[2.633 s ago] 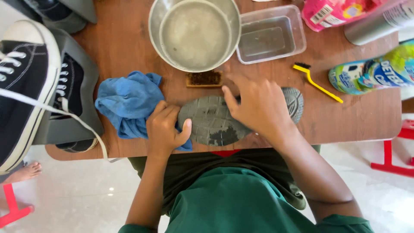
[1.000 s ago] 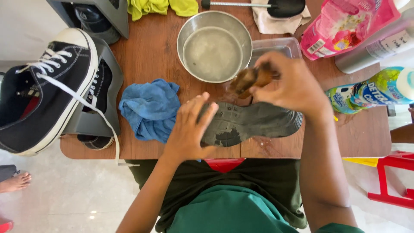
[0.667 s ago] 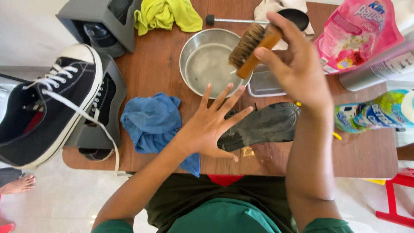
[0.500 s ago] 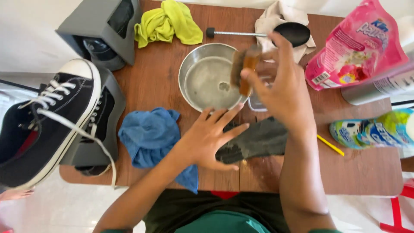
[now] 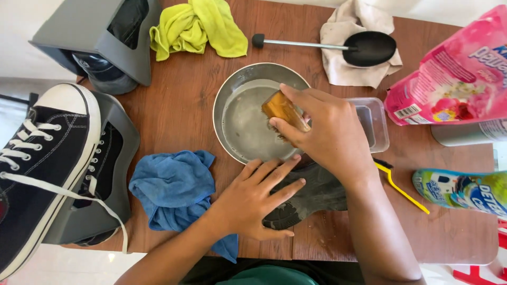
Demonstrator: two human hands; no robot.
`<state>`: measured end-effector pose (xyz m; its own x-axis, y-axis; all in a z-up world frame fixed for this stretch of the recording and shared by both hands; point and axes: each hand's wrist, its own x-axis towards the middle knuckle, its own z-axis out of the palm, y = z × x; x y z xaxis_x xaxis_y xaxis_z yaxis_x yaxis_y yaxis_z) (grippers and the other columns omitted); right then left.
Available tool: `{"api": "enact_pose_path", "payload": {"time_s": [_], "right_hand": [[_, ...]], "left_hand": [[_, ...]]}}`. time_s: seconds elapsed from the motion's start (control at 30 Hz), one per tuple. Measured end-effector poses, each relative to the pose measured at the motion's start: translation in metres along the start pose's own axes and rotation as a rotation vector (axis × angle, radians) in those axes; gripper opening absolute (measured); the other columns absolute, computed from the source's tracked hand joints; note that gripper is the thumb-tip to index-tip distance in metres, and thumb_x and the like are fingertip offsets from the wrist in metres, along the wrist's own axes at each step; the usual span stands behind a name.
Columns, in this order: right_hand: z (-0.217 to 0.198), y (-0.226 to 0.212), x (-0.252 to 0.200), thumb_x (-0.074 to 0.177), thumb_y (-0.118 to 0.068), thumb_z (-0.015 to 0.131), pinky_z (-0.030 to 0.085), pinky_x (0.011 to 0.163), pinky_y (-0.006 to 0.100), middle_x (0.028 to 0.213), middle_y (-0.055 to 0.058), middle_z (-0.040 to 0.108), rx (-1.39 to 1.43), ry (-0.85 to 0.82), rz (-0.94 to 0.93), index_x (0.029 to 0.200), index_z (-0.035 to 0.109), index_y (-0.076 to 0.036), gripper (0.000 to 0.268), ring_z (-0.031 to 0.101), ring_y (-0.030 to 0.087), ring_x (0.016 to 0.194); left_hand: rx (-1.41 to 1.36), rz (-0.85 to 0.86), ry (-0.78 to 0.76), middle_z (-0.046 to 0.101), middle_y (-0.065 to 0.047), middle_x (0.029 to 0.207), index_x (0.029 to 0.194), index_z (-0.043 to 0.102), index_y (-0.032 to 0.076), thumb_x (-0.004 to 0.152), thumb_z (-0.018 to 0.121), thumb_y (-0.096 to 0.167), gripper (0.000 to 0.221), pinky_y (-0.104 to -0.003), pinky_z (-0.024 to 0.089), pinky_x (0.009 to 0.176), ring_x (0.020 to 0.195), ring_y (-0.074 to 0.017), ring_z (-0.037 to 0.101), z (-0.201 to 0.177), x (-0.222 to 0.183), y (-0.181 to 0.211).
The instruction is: Scrubbing the side and sole of a black sneaker using brushes and soapy water, then wiping it clean with a blue cloth.
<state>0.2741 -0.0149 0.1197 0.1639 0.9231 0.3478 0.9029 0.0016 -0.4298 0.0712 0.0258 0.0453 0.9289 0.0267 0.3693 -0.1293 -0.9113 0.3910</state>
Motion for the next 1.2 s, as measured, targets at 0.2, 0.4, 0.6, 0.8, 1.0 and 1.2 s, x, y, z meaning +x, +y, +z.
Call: {"api": "enact_pose_path", "payload": {"time_s": [0.2, 0.4, 0.6, 0.8, 1.0, 1.2], "right_hand": [[0.027, 0.013, 0.005, 0.084, -0.028, 0.089, 0.054, 0.059, 0.043, 0.094, 0.009, 0.078, -0.121, -0.062, 0.016, 0.121, 0.072, -0.004, 0.048, 0.071, 0.03, 0.072], [0.029, 0.006, 0.008, 0.086, -0.028, 0.085, 0.052, 0.056, 0.044, 0.092, 0.008, 0.075, -0.143, -0.103, 0.058, 0.12, 0.069, -0.008, 0.042, 0.07, 0.031, 0.073], [0.036, 0.012, 0.006, 0.086, -0.034, 0.084, 0.052, 0.06, 0.045, 0.09, 0.007, 0.075, -0.177, -0.173, 0.095, 0.12, 0.071, -0.011, 0.044, 0.069, 0.033, 0.073], [0.035, 0.012, 0.007, 0.086, -0.034, 0.084, 0.052, 0.062, 0.045, 0.092, 0.007, 0.075, -0.172, -0.183, 0.101, 0.12, 0.07, -0.01, 0.044, 0.069, 0.034, 0.075], [0.031, 0.01, 0.006, 0.088, -0.031, 0.086, 0.055, 0.059, 0.041, 0.1, 0.006, 0.078, -0.164, -0.075, 0.03, 0.118, 0.072, -0.006, 0.042, 0.073, 0.026, 0.078], [0.031, 0.007, 0.008, 0.091, -0.024, 0.084, 0.065, 0.062, 0.029, 0.099, 0.013, 0.079, -0.084, -0.158, -0.021, 0.12, 0.073, 0.0, 0.039, 0.077, 0.019, 0.077]], "left_hand": [[0.046, 0.018, 0.002, 0.041, -0.025, 0.16, 0.143, 0.059, 0.013, 0.084, 0.072, 0.059, 0.075, -0.054, 0.045, 0.102, 0.131, -0.0408, 0.056, 0.0, 0.0, -0.005], [0.067, 0.04, 0.007, 0.046, -0.025, 0.156, 0.141, 0.061, 0.013, 0.076, 0.076, 0.05, 0.076, -0.05, 0.045, 0.101, 0.126, -0.0388, 0.058, -0.004, 0.002, -0.009], [0.09, 0.047, -0.008, 0.046, -0.024, 0.157, 0.142, 0.061, 0.015, 0.075, 0.076, 0.055, 0.08, -0.048, 0.045, 0.1, 0.124, -0.037, 0.058, 0.001, 0.0, -0.011], [0.09, 0.055, 0.0, 0.047, -0.025, 0.155, 0.142, 0.061, 0.013, 0.082, 0.072, 0.054, 0.073, -0.049, 0.047, 0.101, 0.123, -0.0371, 0.058, -0.002, 0.002, -0.011], [0.081, 0.062, 0.022, 0.047, -0.026, 0.155, 0.142, 0.061, 0.012, 0.083, 0.071, 0.051, 0.071, -0.05, 0.047, 0.098, 0.12, -0.0388, 0.059, -0.002, 0.001, -0.012], [0.045, 0.049, 0.006, 0.048, -0.024, 0.155, 0.143, 0.06, 0.013, 0.083, 0.069, 0.05, 0.071, -0.051, 0.045, 0.102, 0.123, -0.039, 0.057, 0.002, -0.002, -0.012]]}}
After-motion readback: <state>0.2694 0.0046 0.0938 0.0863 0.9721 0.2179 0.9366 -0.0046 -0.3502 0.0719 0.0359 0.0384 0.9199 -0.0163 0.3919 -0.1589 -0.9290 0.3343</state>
